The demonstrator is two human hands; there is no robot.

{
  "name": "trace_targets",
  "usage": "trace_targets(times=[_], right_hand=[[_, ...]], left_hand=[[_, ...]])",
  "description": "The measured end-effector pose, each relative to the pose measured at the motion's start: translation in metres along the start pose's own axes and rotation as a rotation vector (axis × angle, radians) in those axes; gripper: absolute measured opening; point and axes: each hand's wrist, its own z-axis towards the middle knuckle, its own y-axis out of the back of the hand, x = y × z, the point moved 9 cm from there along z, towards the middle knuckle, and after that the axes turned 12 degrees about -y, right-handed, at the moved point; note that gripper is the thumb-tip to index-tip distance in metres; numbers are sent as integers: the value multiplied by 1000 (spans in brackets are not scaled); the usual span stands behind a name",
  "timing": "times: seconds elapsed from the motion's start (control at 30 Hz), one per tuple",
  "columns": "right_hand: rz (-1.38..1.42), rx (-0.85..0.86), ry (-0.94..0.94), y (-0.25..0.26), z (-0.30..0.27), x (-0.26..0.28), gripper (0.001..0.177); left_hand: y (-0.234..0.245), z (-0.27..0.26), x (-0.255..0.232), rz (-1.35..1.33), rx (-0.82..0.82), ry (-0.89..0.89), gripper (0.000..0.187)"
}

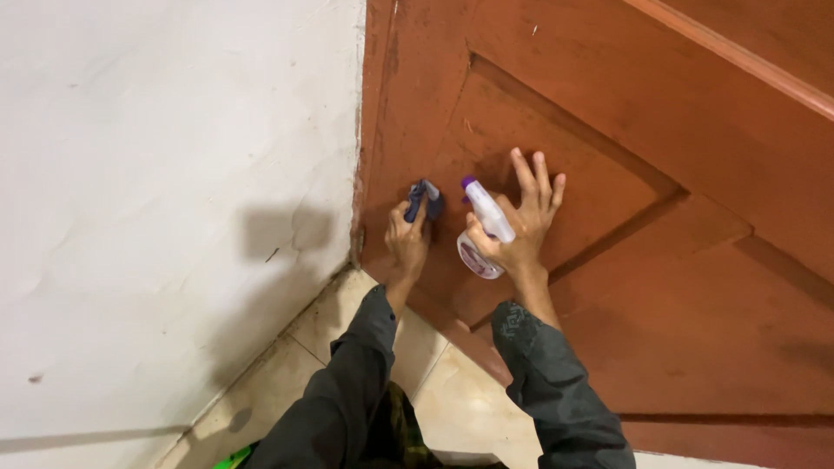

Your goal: Cleaning a wooden door and its handle using a spray bottle and a cloth.

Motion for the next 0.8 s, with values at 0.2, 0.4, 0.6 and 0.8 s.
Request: trace_targets(times=[0.2,0.4,0.6,0.8], right_hand=[[36,-11,8,-11,-12,5,30],[56,-1,-22,-41,-48,-5,31],[203,-12,-185,-75,-93,-21,32],[251,149,-489,-136,-147,-44,20]], left_hand=[[-15,-37,25,-2,109,52,65],[-31,-72,38,-27,146,76,73],[-44,-109,50,-67,112,139,60],[-57,-144,64,-152,129,191,56]])
